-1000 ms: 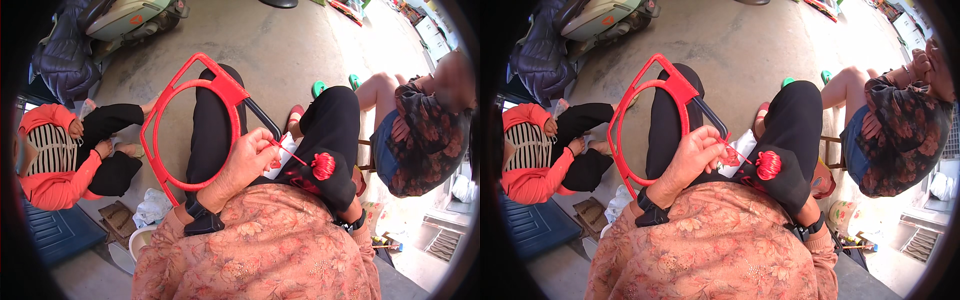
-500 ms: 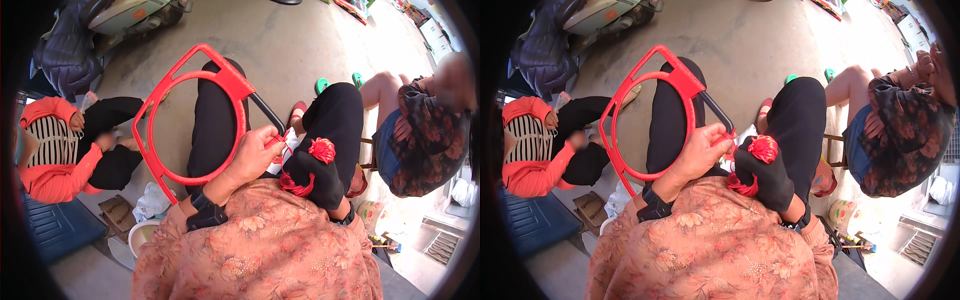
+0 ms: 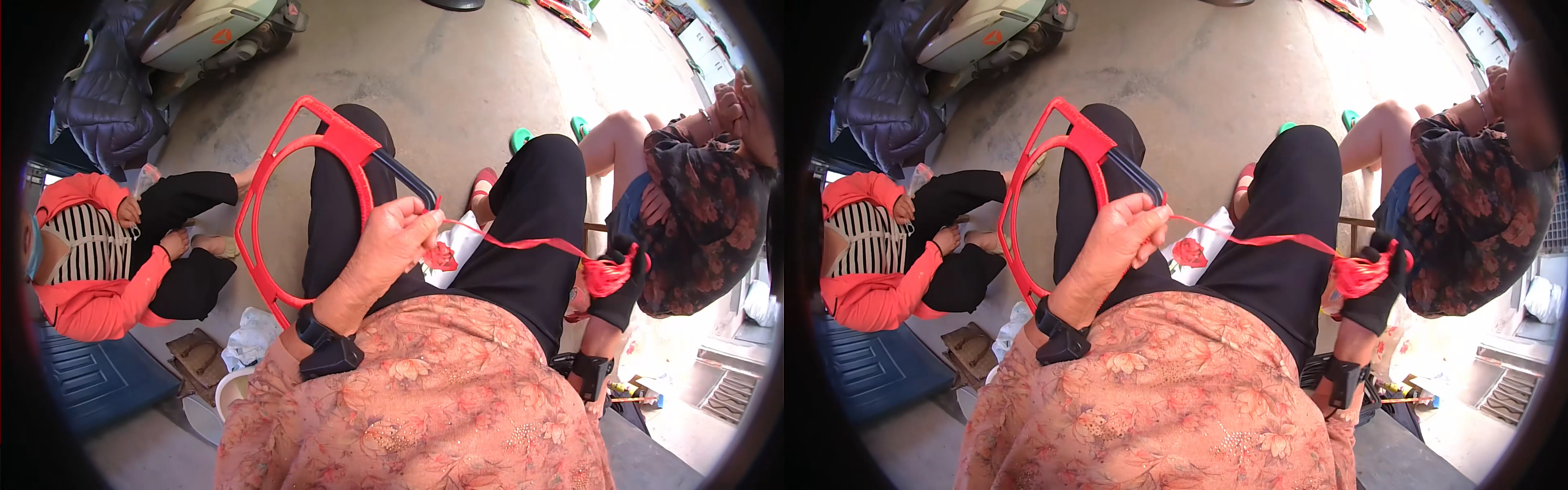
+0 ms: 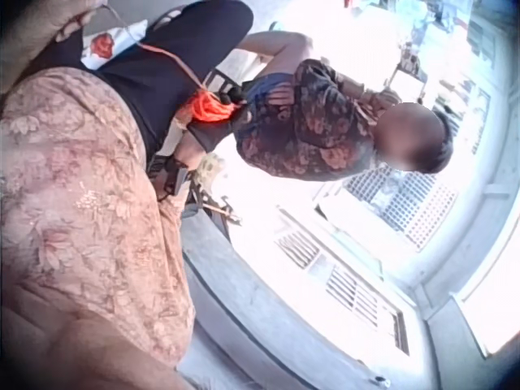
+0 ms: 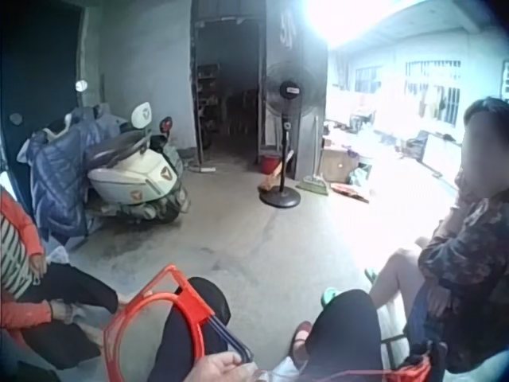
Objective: The recorder is wrapping a red string or cord around a black plastic frame piece.
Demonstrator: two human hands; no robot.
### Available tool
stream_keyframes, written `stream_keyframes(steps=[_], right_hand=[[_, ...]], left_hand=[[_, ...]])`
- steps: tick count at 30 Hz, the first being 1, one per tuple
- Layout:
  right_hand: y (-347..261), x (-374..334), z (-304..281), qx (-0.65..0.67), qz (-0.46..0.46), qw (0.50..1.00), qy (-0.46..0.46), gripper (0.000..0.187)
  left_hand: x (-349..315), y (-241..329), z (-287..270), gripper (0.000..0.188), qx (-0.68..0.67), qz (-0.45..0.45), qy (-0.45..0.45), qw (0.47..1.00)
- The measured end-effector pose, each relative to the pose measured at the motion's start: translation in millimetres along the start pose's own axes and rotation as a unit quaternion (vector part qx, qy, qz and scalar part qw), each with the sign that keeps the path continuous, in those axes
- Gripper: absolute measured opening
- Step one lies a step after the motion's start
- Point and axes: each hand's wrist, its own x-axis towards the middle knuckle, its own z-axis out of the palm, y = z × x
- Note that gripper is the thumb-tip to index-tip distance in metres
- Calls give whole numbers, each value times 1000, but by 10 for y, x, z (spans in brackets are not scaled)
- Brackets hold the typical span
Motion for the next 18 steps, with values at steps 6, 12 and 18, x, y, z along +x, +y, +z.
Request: stream_keyframes(steps=[6, 12, 18], right_hand=[[-588, 273, -1072, -149, -157, 943, 252, 35], [-269, -499, 553, -111, 79, 990, -31, 35], [709, -832, 1901, -616, -3, 567, -547, 48]], left_hand=[[35, 59, -135, 17, -4, 27, 45, 999], [-43, -70, 131, 22, 174, 46, -10, 984], [-43, -16, 84, 6, 543, 425, 50, 723]])
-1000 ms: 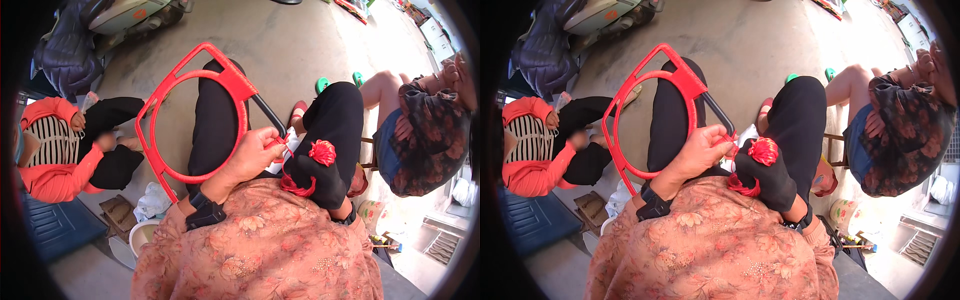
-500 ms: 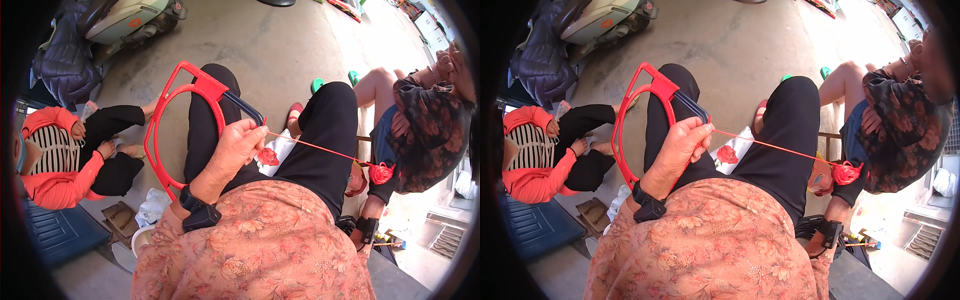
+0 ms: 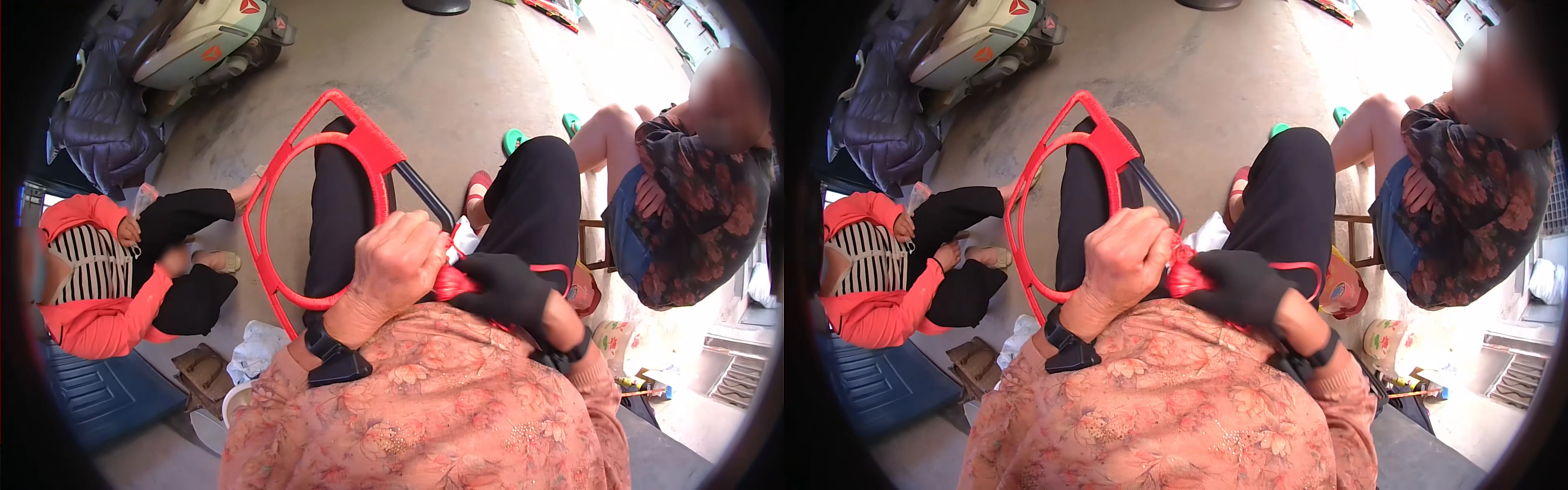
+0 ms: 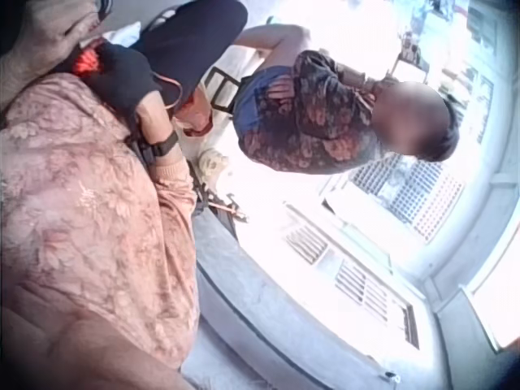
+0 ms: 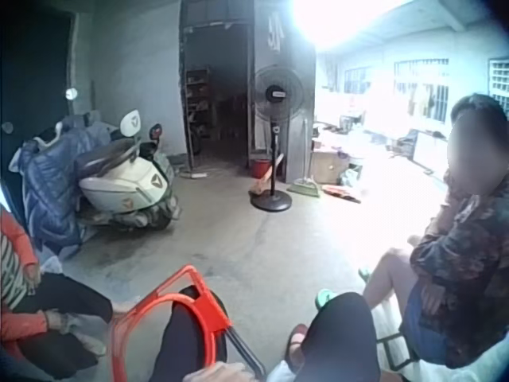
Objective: The recorder is wrapping a red string or cord around a black plastic frame piece.
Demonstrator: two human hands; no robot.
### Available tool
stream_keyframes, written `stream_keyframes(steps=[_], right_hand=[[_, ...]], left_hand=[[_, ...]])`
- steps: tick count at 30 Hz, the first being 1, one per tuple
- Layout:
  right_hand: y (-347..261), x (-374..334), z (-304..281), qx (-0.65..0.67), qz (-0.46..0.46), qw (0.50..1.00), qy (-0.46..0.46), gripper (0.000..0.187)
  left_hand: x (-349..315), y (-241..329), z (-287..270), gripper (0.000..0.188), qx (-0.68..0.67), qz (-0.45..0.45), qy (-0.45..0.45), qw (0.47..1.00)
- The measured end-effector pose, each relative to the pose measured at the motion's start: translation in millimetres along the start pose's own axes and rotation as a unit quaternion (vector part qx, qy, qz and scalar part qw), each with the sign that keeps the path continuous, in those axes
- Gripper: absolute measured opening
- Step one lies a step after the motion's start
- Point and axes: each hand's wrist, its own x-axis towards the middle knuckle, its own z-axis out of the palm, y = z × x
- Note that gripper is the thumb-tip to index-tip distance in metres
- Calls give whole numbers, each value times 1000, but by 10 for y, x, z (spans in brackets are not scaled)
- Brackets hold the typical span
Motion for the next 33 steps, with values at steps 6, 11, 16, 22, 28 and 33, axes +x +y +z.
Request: stream_keyframes(steps=[6, 11, 16, 22, 28, 33], right_hand=[[77, 737, 331, 214, -40, 970, 110, 59], [-3, 687, 99, 329, -36, 938, 102, 75], [208, 639, -19, 425, -25, 876, 226, 77], [-211, 781, 30, -36, -233, 937, 258, 52], [-293, 419, -287, 562, -67, 763, 314, 25], [-84, -96, -630, 143, 27, 978, 146, 31]], left_hand=[[-2, -47, -26, 22, 143, -70, 127, 979], [-116, -198, 7, 22, 87, -78, 122, 986], [-121, -164, -6, 19, -10, -100, 206, 973], [-136, -106, -91, 21, -58, 1, 217, 974], [-151, -98, -23, 17, -126, -113, 162, 972], [-132, -126, 48, 15, -55, -85, 54, 993]])
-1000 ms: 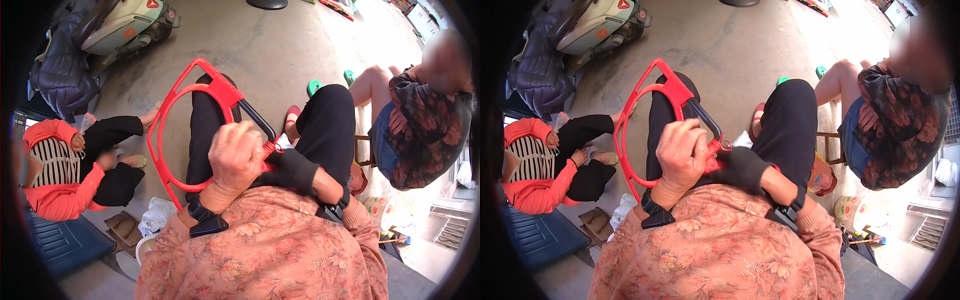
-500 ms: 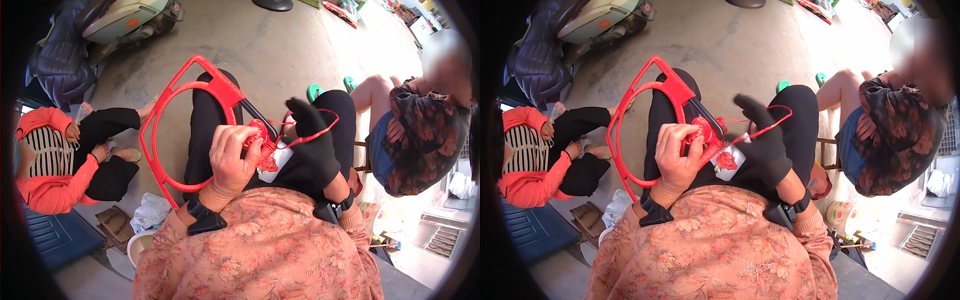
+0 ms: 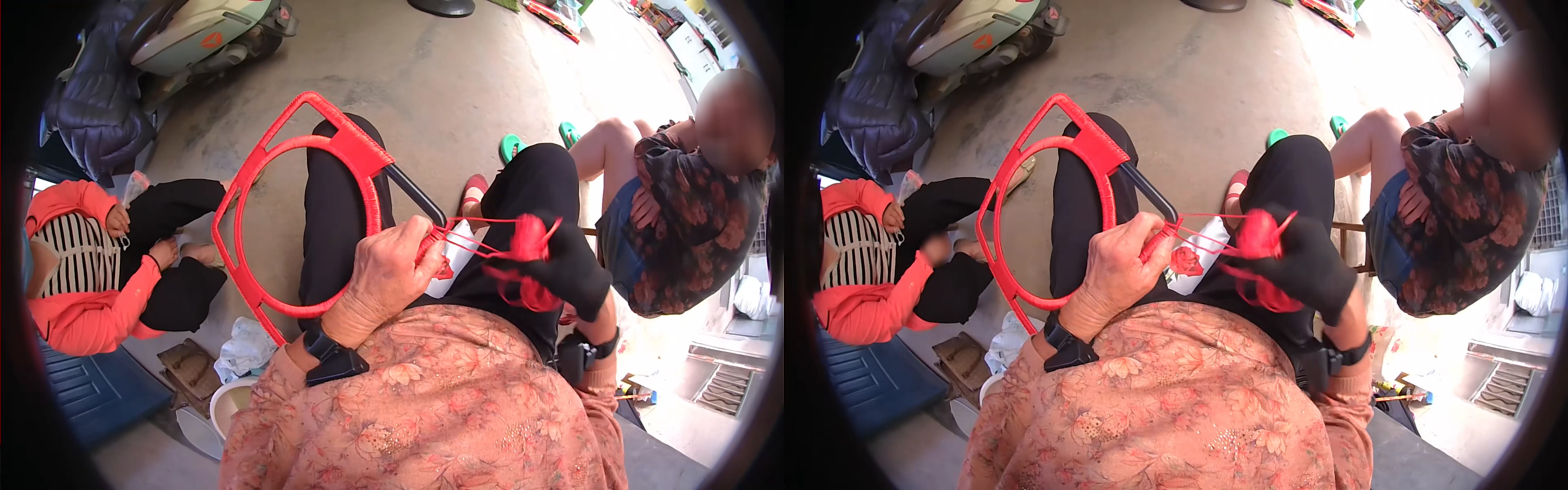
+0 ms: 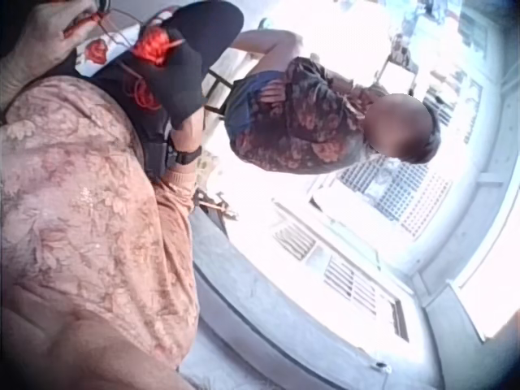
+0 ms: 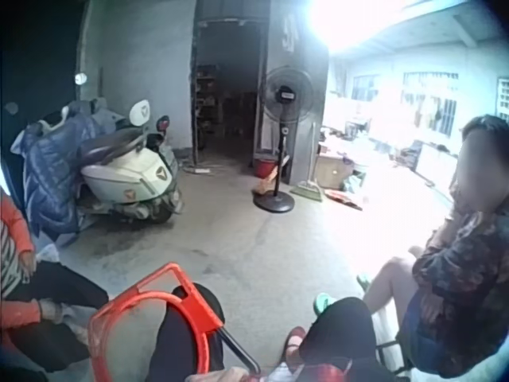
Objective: The recorder is wrapping a red string or cord around a black plastic frame piece.
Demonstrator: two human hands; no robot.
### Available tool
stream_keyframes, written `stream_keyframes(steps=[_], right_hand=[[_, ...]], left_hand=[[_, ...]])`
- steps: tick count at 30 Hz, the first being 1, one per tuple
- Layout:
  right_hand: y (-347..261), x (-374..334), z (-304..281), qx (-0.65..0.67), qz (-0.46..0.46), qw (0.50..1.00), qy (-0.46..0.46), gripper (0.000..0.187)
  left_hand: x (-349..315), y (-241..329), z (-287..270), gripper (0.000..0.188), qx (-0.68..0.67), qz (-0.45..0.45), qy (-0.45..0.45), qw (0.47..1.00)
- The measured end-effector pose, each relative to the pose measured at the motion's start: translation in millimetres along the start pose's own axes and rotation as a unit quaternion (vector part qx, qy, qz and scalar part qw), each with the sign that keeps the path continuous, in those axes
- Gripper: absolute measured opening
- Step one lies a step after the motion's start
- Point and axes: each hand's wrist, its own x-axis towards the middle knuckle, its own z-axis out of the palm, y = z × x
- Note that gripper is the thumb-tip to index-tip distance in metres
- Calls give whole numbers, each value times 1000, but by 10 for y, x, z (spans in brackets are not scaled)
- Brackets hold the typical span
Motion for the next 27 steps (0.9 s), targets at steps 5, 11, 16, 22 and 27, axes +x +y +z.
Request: stream_keyframes(steps=[5, 11, 16, 22, 27], right_hand=[[423, -704, -583, -2, 209, 978, 8, 36], [1505, -1665, -880, 314, 212, 893, 242, 32], [1170, -1346, -479, 346, 118, 898, 246, 39], [211, -150, 420, 164, 30, 984, 67, 45], [275, 216, 666, 361, 108, 923, -76, 34]], left_hand=[[-24, 35, -15, 17, 0, -73, -63, 995], [-26, 26, 20, 16, -148, -165, -103, 970], [20, 10, -58, 19, -446, -349, -159, 809], [100, 92, -139, 19, -459, -365, -192, 787], [87, 92, -126, 18, -460, -366, -195, 786]])
